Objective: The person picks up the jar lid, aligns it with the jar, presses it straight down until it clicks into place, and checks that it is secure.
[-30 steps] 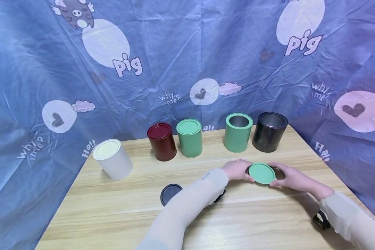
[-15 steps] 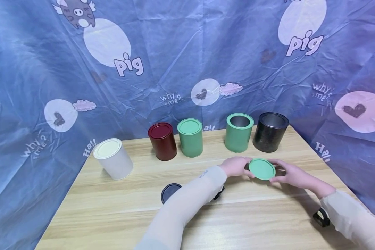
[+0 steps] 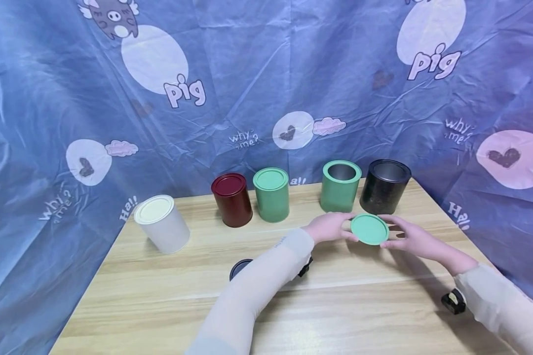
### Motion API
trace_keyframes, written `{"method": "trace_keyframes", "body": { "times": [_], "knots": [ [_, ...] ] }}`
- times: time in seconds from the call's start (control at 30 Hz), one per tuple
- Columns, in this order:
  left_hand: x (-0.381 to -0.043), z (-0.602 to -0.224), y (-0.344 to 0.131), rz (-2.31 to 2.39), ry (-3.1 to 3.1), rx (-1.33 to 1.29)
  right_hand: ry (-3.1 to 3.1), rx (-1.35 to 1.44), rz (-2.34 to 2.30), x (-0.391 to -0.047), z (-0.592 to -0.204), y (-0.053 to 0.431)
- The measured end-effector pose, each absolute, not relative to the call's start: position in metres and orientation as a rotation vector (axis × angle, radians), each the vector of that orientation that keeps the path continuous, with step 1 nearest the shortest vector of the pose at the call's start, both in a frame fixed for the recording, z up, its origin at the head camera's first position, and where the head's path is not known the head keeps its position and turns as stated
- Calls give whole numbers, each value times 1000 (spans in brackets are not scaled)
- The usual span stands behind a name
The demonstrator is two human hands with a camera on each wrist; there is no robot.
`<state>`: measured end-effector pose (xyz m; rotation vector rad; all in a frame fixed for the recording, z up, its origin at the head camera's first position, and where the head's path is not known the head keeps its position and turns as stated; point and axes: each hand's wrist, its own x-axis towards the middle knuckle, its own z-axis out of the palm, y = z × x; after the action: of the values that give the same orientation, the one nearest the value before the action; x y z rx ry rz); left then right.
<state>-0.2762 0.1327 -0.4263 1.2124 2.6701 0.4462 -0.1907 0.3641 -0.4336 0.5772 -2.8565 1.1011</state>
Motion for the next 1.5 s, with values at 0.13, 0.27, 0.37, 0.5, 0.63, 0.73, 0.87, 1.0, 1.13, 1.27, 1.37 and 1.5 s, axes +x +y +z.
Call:
{"method": "trace_keyframes", "body": {
  "times": [0.13,0.27,0.37,0.5,0.63,0.73,0.87,1.0,1.13,1.27,1.37,1.5],
  "knots": [
    [-278,-419,130,467,2698,1226,-2852,564,1096,-194,-428,363],
    [-282,-412,127,494,2709,1213,-2833,567,1084,-196,-423,362],
    [-284,-408,126,528,2709,1206,-2796,574,1064,-199,-419,360],
    [-289,-402,124,580,2714,1218,-2733,582,1061,-204,-414,359],
    [-293,-393,123,588,2715,1248,-2712,567,1085,-207,-407,357],
    [-295,-386,121,576,2703,1257,-2705,565,1133,-209,-404,355],
    [-300,-378,119,614,2649,1266,-2664,579,1219,-214,-400,352],
    [-306,-372,116,664,2609,1253,-2616,589,1285,-219,-398,350],
    [-312,-367,113,674,2635,1230,-2589,599,1302,-226,-395,346],
    [-315,-360,108,724,2660,1196,-2586,563,1251,-233,-389,344],
    [-316,-354,105,778,2670,1161,-2590,513,1237,-238,-383,342],
    [-319,-350,101,830,2685,1125,-2583,468,1275,-244,-378,339]
  ]
}}
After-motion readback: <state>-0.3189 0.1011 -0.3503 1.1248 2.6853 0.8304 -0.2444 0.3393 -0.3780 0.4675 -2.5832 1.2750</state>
